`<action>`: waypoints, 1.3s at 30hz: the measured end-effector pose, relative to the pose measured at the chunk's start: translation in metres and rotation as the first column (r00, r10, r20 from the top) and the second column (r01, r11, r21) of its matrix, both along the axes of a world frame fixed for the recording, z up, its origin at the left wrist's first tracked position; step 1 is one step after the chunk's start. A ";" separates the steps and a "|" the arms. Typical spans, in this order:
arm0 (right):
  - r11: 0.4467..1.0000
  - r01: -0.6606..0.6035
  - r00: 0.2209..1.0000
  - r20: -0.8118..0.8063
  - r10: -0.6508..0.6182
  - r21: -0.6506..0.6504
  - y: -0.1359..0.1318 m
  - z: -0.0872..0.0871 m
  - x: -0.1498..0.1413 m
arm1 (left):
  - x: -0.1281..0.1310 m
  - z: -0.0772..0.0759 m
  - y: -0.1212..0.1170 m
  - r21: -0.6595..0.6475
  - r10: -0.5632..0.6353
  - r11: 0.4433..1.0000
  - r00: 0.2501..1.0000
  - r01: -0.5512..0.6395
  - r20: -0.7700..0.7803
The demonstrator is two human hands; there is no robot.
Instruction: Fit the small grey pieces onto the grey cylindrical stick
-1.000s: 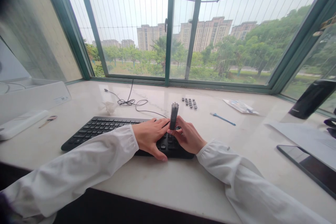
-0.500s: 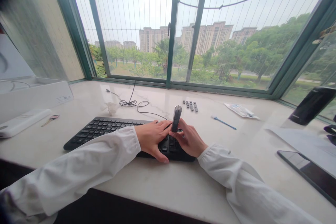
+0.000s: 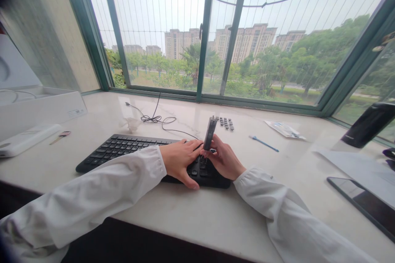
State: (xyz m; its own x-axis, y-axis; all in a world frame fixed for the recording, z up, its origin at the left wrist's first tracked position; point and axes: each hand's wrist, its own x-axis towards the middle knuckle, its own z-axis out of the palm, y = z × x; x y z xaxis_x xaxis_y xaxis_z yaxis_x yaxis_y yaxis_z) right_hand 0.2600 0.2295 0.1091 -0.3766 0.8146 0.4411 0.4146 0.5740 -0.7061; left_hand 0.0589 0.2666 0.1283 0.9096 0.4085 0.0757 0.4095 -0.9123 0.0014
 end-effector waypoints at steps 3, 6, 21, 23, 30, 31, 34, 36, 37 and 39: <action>0.998 -0.028 0.999 -0.043 0.026 -0.047 0.003 -0.002 0.002 | 0.000 -0.001 0.000 0.008 0.001 1.000 1.000 0.000 -0.010; 0.997 -0.053 0.997 -0.059 0.049 -0.062 0.005 -0.003 0.003 | 0.000 -0.001 0.001 0.016 -0.001 1.000 1.000 0.001 -0.010; 0.991 -0.087 0.993 0.090 0.078 0.104 -0.001 -0.001 0.002 | 0.000 0.002 0.001 -0.034 -0.017 0.999 1.000 0.016 -0.009; 0.991 -0.077 0.995 0.076 0.069 0.107 0.000 -0.003 0.002 | 0.000 0.002 0.001 -0.033 -0.016 0.999 1.000 0.016 -0.010; 0.992 -0.049 0.997 0.056 0.043 0.119 0.001 -0.004 0.000 | 0.000 0.001 0.001 -0.025 -0.011 1.000 1.000 0.011 -0.006; 0.992 -0.051 0.998 0.054 0.045 0.117 0.000 -0.005 0.000 | 0.000 0.001 0.001 -0.021 -0.012 1.000 1.000 0.011 -0.004; 0.992 -0.052 0.998 0.048 0.047 0.117 0.000 -0.005 0.000 | 0.000 0.001 0.001 -0.012 -0.013 1.000 1.000 0.013 0.000; 0.991 -0.050 0.998 0.047 0.045 0.122 0.000 -0.006 0.000 | 0.000 0.001 0.001 -0.009 -0.013 1.000 1.000 0.013 -0.001; 0.991 -0.045 0.998 0.046 0.039 0.126 0.000 -0.006 0.000 | 0.000 0.001 0.001 -0.008 -0.013 1.000 1.000 0.013 -0.002; 0.990 -0.028 0.999 0.046 0.022 0.135 0.000 -0.006 -0.001 | -0.001 0.000 0.001 -0.005 -0.012 1.000 1.000 0.012 -0.003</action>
State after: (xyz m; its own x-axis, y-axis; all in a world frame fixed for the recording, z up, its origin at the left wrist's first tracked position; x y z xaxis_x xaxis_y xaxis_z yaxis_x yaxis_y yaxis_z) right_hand 0.2593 0.2295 0.1036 -0.4179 0.7386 0.5290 0.4281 0.6737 -0.6024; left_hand 0.0582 0.2681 0.1285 0.9148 0.3976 0.0710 0.3983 -0.9172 0.0050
